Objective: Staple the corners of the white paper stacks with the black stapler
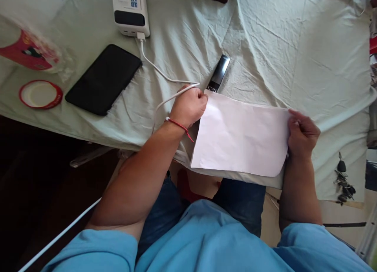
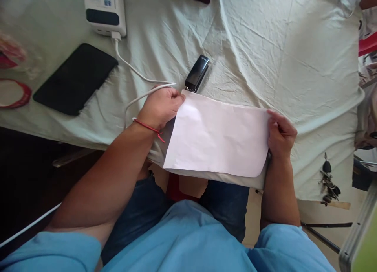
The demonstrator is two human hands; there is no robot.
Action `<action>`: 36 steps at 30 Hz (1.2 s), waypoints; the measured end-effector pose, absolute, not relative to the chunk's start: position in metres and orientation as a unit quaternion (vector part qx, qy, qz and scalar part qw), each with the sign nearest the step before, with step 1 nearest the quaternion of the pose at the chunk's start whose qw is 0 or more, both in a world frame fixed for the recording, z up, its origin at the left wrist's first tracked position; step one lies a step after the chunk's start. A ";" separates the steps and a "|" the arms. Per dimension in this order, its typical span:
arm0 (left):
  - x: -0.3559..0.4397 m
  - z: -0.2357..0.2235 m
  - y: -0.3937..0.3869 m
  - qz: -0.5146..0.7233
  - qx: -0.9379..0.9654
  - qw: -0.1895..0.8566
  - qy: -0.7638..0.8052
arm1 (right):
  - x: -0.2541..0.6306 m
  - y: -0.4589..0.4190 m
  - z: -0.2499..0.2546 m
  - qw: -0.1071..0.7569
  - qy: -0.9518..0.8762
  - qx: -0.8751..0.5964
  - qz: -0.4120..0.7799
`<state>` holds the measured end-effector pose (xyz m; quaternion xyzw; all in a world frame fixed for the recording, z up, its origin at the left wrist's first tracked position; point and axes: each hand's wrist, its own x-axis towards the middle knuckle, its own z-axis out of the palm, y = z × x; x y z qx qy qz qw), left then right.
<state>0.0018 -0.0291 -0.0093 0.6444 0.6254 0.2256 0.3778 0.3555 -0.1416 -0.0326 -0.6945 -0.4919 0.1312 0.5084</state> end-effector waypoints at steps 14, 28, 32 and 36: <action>0.002 -0.018 -0.021 0.250 0.653 0.291 0.653 | 0.356 -0.147 -0.030 0.394 -0.548 -0.722 0.156; 0.001 -0.036 -0.009 0.369 0.604 0.371 0.601 | 0.356 -0.146 -0.029 0.422 -0.516 -0.727 0.165; 0.004 -0.038 -0.006 0.381 0.583 0.383 0.606 | 0.357 -0.145 -0.030 0.414 -0.525 -0.727 0.158; 0.005 -0.034 -0.006 0.375 0.581 0.366 0.623 | 0.358 -0.145 -0.030 0.406 -0.529 -0.728 0.158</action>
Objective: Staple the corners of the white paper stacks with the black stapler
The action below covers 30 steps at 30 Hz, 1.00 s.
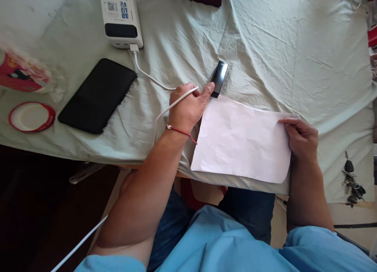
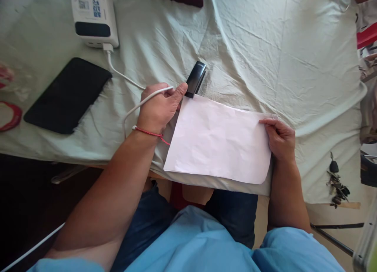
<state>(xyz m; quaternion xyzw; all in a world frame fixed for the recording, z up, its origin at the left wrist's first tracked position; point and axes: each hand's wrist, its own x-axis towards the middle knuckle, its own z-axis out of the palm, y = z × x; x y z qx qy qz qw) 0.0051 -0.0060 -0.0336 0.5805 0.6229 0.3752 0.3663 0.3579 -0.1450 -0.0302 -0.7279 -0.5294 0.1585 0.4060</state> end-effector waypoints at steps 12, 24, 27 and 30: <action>0.002 -0.017 -0.007 0.303 0.642 0.354 0.608 | 0.357 -0.145 -0.031 0.434 -0.521 -0.710 0.190; -0.029 -0.012 -0.011 0.277 0.667 0.410 0.556 | 0.372 -0.158 -0.031 0.408 -0.504 -0.706 0.284; -0.032 -0.013 -0.010 0.264 0.692 0.404 0.537 | 0.372 -0.156 -0.031 0.417 -0.507 -0.701 0.279; -0.030 -0.013 -0.010 0.223 0.720 0.433 0.494 | 0.370 -0.154 -0.031 0.430 -0.502 -0.699 0.272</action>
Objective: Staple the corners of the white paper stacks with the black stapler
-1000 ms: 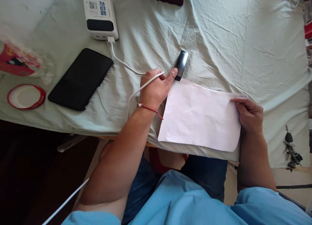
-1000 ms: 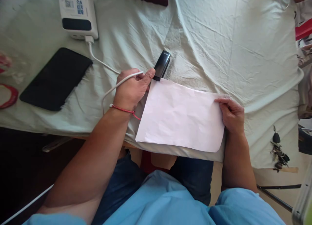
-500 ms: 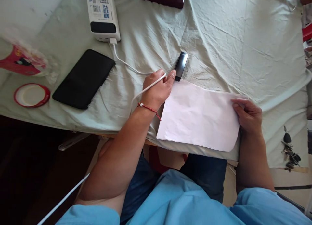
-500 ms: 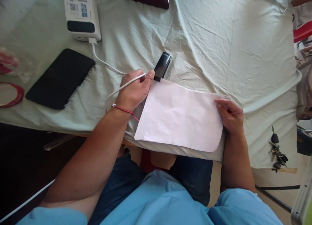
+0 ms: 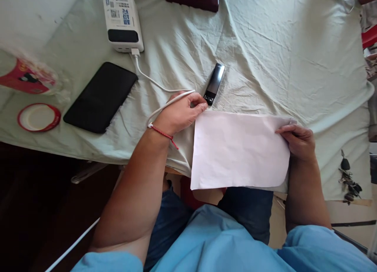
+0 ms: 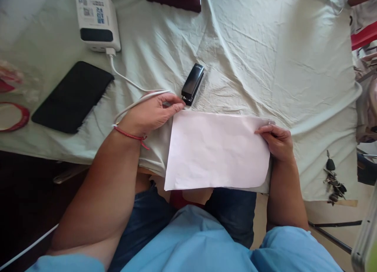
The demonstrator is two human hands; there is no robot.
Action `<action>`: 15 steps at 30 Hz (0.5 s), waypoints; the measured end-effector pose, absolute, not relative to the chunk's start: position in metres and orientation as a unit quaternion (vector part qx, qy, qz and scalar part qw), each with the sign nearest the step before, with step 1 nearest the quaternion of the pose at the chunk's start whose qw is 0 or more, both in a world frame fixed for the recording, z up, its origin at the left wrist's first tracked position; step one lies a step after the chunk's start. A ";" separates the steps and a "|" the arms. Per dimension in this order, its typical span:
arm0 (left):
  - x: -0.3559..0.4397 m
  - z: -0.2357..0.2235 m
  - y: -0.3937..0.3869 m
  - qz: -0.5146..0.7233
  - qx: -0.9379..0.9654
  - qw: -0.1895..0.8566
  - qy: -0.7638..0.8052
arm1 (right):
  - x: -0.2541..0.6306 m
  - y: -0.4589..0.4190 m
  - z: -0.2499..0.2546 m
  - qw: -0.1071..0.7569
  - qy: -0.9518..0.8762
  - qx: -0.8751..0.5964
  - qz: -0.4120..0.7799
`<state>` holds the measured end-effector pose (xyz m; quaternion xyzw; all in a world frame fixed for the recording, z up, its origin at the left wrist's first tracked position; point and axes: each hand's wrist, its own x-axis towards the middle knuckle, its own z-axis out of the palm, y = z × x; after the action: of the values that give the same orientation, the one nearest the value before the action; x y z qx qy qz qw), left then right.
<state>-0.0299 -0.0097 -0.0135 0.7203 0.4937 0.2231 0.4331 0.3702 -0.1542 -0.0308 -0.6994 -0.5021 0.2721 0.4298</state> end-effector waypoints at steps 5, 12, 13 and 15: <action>-0.028 -0.008 -0.010 0.158 0.725 0.492 0.456 | 0.363 -0.151 -0.030 0.469 -0.478 -0.700 0.247; -0.029 -0.010 -0.009 0.187 0.733 0.451 0.474 | 0.353 -0.145 -0.024 0.538 -0.383 -0.687 0.302; -0.028 -0.011 -0.009 0.193 0.728 0.455 0.475 | 0.353 -0.145 -0.023 0.550 -0.366 -0.682 0.315; -0.027 -0.010 -0.010 0.203 0.716 0.470 0.475 | 0.352 -0.144 -0.020 0.566 -0.347 -0.672 0.328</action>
<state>-0.0269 -0.0100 -0.0103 0.7156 0.4749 0.2028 0.4704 0.3522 -0.1442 -0.0199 -0.6723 -0.3466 0.3276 0.5661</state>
